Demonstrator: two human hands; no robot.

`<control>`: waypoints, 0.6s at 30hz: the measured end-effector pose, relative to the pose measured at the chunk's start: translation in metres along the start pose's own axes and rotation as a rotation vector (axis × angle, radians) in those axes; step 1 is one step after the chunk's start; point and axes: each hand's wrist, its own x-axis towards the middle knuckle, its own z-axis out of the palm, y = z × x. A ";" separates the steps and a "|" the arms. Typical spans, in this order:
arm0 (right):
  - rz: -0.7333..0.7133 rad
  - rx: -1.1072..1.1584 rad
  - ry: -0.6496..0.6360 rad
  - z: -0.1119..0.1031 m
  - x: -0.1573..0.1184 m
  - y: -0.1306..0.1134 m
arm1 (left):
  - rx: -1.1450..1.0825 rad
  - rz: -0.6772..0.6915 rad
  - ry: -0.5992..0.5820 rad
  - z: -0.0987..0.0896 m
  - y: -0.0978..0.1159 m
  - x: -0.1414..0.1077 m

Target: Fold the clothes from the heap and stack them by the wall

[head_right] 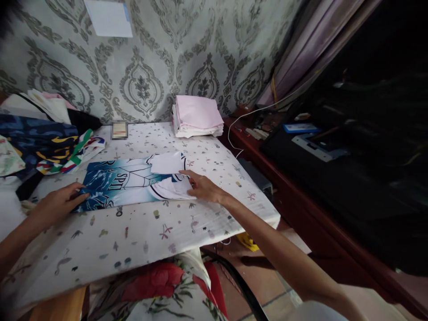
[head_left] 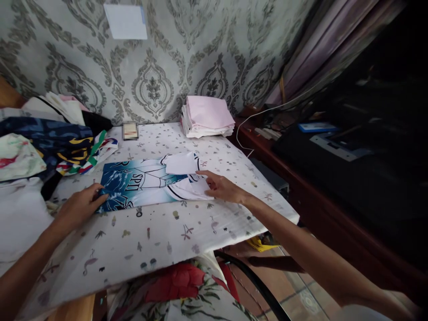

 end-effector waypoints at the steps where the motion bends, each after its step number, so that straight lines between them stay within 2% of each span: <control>1: -0.014 -0.003 -0.014 -0.001 0.000 -0.001 | 0.077 0.026 0.062 0.000 0.010 -0.001; 3: -0.020 0.050 -0.037 -0.001 0.001 0.002 | 0.151 0.137 0.152 0.002 0.038 -0.001; 4: -0.017 0.089 -0.040 -0.001 0.002 0.004 | 0.132 0.240 0.158 0.005 0.057 0.000; 8: 0.000 0.215 -0.028 0.003 0.005 0.015 | -0.087 0.753 -0.054 0.029 0.140 0.014; 10: 0.007 0.242 -0.012 0.005 0.005 0.020 | -0.132 0.911 -0.133 0.044 0.173 0.026; 11: 0.019 0.251 0.004 0.006 0.004 0.022 | -0.138 0.945 -0.169 0.051 0.185 0.033; 12: 0.036 0.260 0.027 0.006 0.003 0.024 | -0.145 0.943 -0.200 0.056 0.193 0.040; 14: 0.075 0.276 0.087 0.008 0.002 0.028 | -0.185 0.836 -0.222 0.062 0.200 0.055; 18: 0.093 0.304 0.133 0.009 -0.001 0.033 | -0.241 0.517 -0.107 0.062 0.187 0.078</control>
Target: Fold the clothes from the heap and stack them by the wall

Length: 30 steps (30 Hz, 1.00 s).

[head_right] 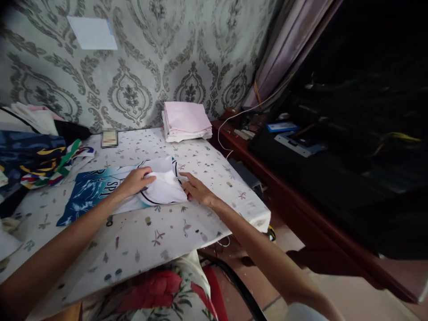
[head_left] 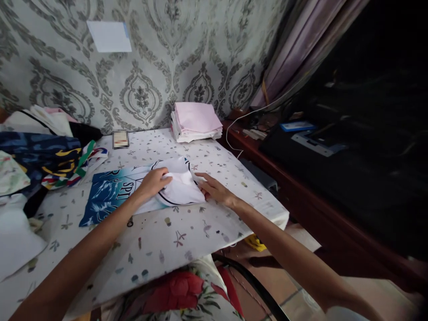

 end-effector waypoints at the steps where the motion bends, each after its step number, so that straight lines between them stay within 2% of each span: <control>1: -0.007 0.009 -0.009 0.000 0.000 0.001 | 0.022 -0.036 0.024 -0.001 -0.005 0.000; 6: -0.013 0.076 -0.029 0.002 0.001 0.001 | 0.121 -0.069 0.123 -0.002 -0.011 -0.018; 9: -0.025 0.032 -0.009 0.005 -0.001 0.000 | 0.134 0.047 0.201 -0.003 -0.006 -0.038; 12: -0.060 -0.117 0.042 0.008 -0.006 -0.004 | 0.135 0.202 0.185 -0.004 -0.006 -0.062; 15: -0.119 -0.366 0.231 0.013 -0.008 -0.014 | 0.145 0.263 0.078 0.002 -0.013 -0.083; 17: -0.187 -0.506 0.384 0.019 -0.005 -0.022 | 0.156 0.244 0.008 0.008 -0.018 -0.092; 18: -0.229 -0.552 0.419 0.024 -0.002 -0.025 | 0.156 0.230 -0.018 0.010 -0.019 -0.095; 20: -0.330 -0.627 0.369 0.037 0.009 -0.030 | 0.149 0.212 -0.047 0.012 -0.019 -0.097; 24: -0.482 -0.861 0.106 0.069 0.032 -0.026 | 0.193 0.156 -0.078 0.010 -0.027 -0.100; 27: -0.451 -1.010 0.048 0.083 0.042 -0.014 | 0.298 0.097 -0.079 0.004 -0.053 -0.114; 30: -0.436 -1.039 0.051 0.086 0.046 -0.005 | 0.399 0.036 -0.039 -0.006 -0.085 -0.136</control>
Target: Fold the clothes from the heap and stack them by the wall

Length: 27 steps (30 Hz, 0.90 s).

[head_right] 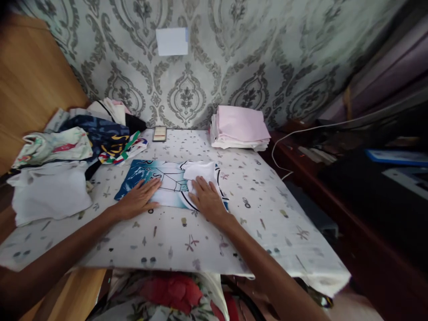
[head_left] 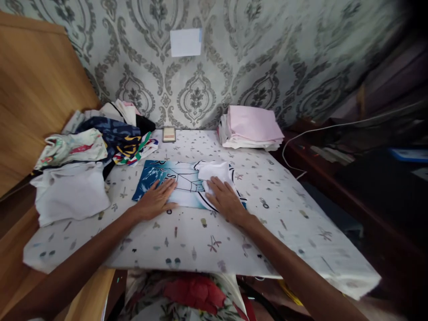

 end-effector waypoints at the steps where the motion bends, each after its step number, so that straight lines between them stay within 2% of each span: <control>1: 0.000 0.005 -0.002 0.001 0.000 0.001 | 0.020 -0.025 0.007 0.000 -0.010 -0.008; 4: 0.006 0.027 -0.008 0.001 -0.001 0.004 | 0.036 -0.107 -0.001 -0.003 -0.029 -0.028; 7: 0.017 0.047 0.008 -0.001 -0.002 0.004 | -0.003 -0.198 -0.025 -0.007 -0.037 -0.040; 11: -0.011 0.084 0.115 -0.009 -0.002 -0.008 | -0.146 -0.276 0.010 -0.013 -0.053 -0.046; 14: -0.109 0.126 0.167 -0.016 0.007 -0.045 | -0.249 -0.321 0.146 -0.025 -0.074 -0.030; 16: -0.210 0.145 0.088 -0.018 0.019 -0.084 | -0.244 -0.396 0.201 -0.035 -0.090 -0.008; 19: -0.349 0.100 -0.076 -0.014 0.045 -0.145 | -0.181 -0.560 0.171 -0.047 -0.109 0.032; 21: -0.388 0.062 -0.115 -0.007 0.062 -0.177 | -0.156 -0.645 0.160 -0.049 -0.118 0.053; 24: -0.363 0.036 -0.146 0.003 0.082 -0.202 | -0.151 -0.734 0.161 -0.048 -0.131 0.070; 27: -0.306 0.039 -0.147 0.008 0.091 -0.208 | -0.200 -0.790 0.153 -0.046 -0.144 0.074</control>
